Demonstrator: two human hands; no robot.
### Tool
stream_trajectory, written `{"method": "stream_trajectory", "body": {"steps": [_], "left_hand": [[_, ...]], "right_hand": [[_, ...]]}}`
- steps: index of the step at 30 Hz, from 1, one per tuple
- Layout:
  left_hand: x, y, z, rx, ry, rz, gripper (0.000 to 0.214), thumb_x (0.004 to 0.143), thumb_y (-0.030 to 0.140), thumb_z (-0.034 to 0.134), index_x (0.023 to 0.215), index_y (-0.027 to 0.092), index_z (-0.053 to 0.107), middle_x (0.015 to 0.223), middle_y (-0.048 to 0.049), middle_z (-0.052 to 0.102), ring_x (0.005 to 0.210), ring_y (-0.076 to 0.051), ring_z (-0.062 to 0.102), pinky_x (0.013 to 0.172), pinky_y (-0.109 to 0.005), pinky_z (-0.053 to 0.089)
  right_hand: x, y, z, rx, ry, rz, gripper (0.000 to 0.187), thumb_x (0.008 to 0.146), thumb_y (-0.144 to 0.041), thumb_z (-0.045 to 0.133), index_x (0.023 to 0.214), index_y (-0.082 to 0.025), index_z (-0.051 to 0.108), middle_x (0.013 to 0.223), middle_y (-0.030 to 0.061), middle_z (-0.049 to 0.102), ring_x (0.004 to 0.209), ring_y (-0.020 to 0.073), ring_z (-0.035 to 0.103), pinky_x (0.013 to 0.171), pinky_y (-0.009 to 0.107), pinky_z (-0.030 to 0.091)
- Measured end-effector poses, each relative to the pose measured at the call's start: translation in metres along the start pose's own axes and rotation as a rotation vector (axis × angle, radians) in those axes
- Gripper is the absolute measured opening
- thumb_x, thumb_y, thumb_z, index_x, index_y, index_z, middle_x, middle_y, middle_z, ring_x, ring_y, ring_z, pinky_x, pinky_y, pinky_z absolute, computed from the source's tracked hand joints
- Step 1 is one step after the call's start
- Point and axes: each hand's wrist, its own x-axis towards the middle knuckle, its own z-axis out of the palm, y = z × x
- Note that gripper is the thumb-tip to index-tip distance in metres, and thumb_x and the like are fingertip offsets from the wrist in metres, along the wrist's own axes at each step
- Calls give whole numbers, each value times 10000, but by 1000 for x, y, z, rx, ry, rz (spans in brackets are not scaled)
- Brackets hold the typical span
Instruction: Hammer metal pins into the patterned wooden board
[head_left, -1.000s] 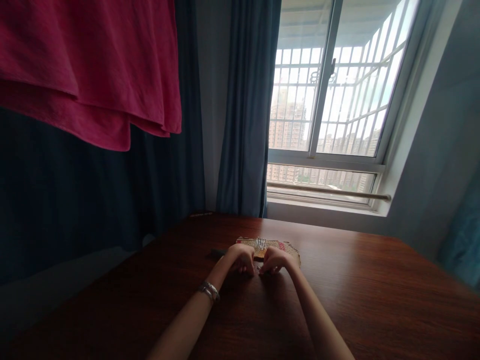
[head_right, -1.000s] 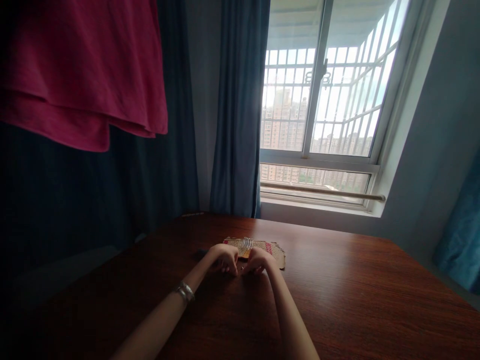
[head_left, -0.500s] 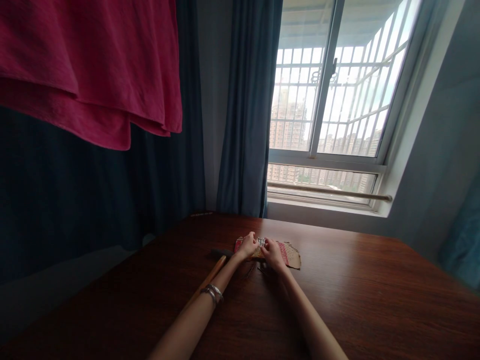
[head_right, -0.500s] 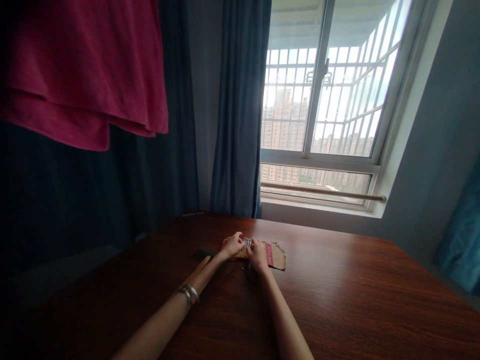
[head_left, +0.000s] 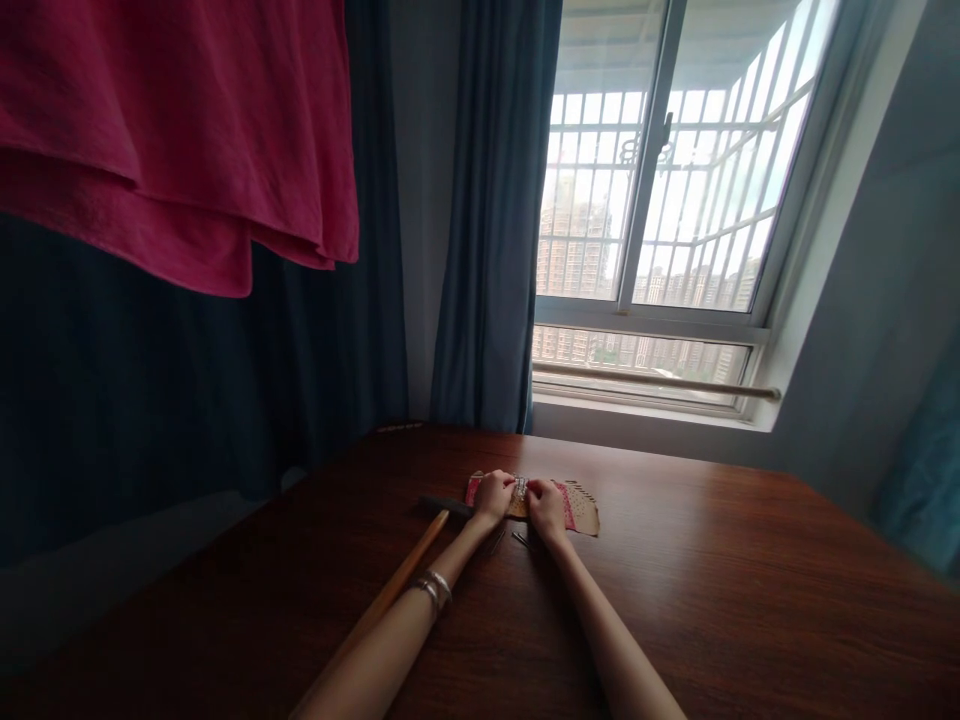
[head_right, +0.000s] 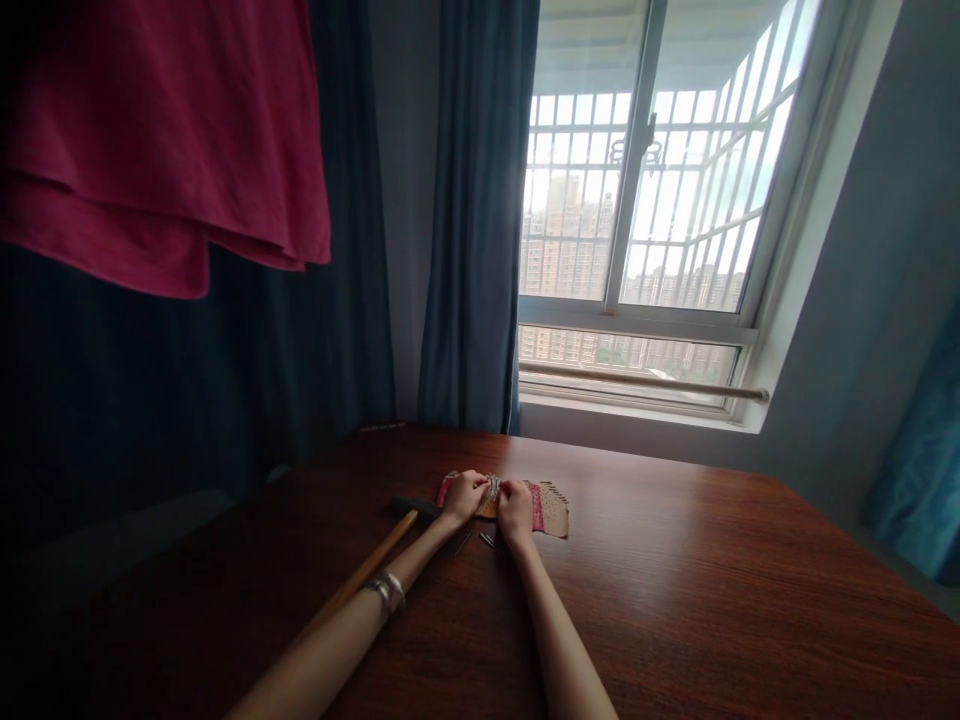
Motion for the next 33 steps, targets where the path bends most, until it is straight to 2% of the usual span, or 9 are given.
{"method": "stream_trajectory", "body": {"steps": [4, 8, 14, 20, 24, 27, 31, 33], "left_hand": [[-5, 11, -8, 15, 11, -43, 177, 757, 222, 555, 837, 159, 699, 862, -65, 684, 806, -147, 605, 745, -237, 427], [-11, 29, -24, 18, 13, -114, 189, 763, 247, 557, 873, 185, 697, 898, -65, 685, 854, -162, 608, 768, -247, 431], [-17, 50, -44, 58, -57, -131, 214, 792, 275, 524, 892, 197, 696, 913, -69, 685, 869, -178, 609, 768, -251, 422], [-15, 50, -42, 84, -87, -121, 238, 810, 281, 494, 918, 193, 688, 901, -72, 687, 870, -178, 611, 758, -240, 418], [-5, 45, -45, 58, -141, -96, 253, 806, 309, 489, 886, 177, 688, 888, -73, 686, 808, -163, 630, 705, -223, 439], [4, 40, -57, 25, -344, -164, 227, 757, 303, 535, 801, 142, 689, 769, -73, 684, 658, -166, 640, 615, -241, 465], [10, 34, -77, -15, -839, -239, 124, 620, 231, 658, 645, 109, 656, 579, -45, 640, 490, -158, 595, 518, -272, 473], [8, 33, -81, -3, -1030, -267, 135, 561, 205, 705, 542, 104, 617, 505, -34, 606, 454, -159, 572, 496, -284, 472]], "right_hand": [[-1, 0, 2, 28, 32, 31, 269, 844, -326, 495, 1063, -176, 538, 1083, 59, 561, 894, 166, 562, 765, 374, 482], [0, -1, 2, 69, 50, 64, 267, 844, -327, 495, 1058, -174, 539, 1077, 58, 563, 893, 166, 563, 765, 375, 481], [0, -5, -5, 135, 29, 114, 267, 843, -329, 497, 1052, -170, 542, 1061, 55, 569, 876, 164, 568, 752, 368, 486], [1, -20, -14, 171, -25, 189, 281, 846, -336, 490, 1073, -175, 531, 1086, 60, 558, 904, 172, 561, 773, 383, 478], [9, -30, -28, 175, -160, 263, 296, 844, -333, 493, 1095, -179, 519, 1114, 65, 544, 925, 180, 554, 780, 389, 477], [14, -34, -47, 159, -367, 304, 300, 839, -336, 500, 1090, -172, 525, 1112, 60, 546, 921, 185, 556, 768, 383, 480], [14, -40, -70, 126, -751, 313, 287, 832, -329, 516, 1056, -150, 536, 1036, 52, 575, 857, 166, 576, 723, 361, 496], [11, -44, -74, 96, -912, 311, 263, 830, -320, 523, 1026, -147, 550, 1000, 44, 588, 819, 152, 582, 694, 338, 502]]}}
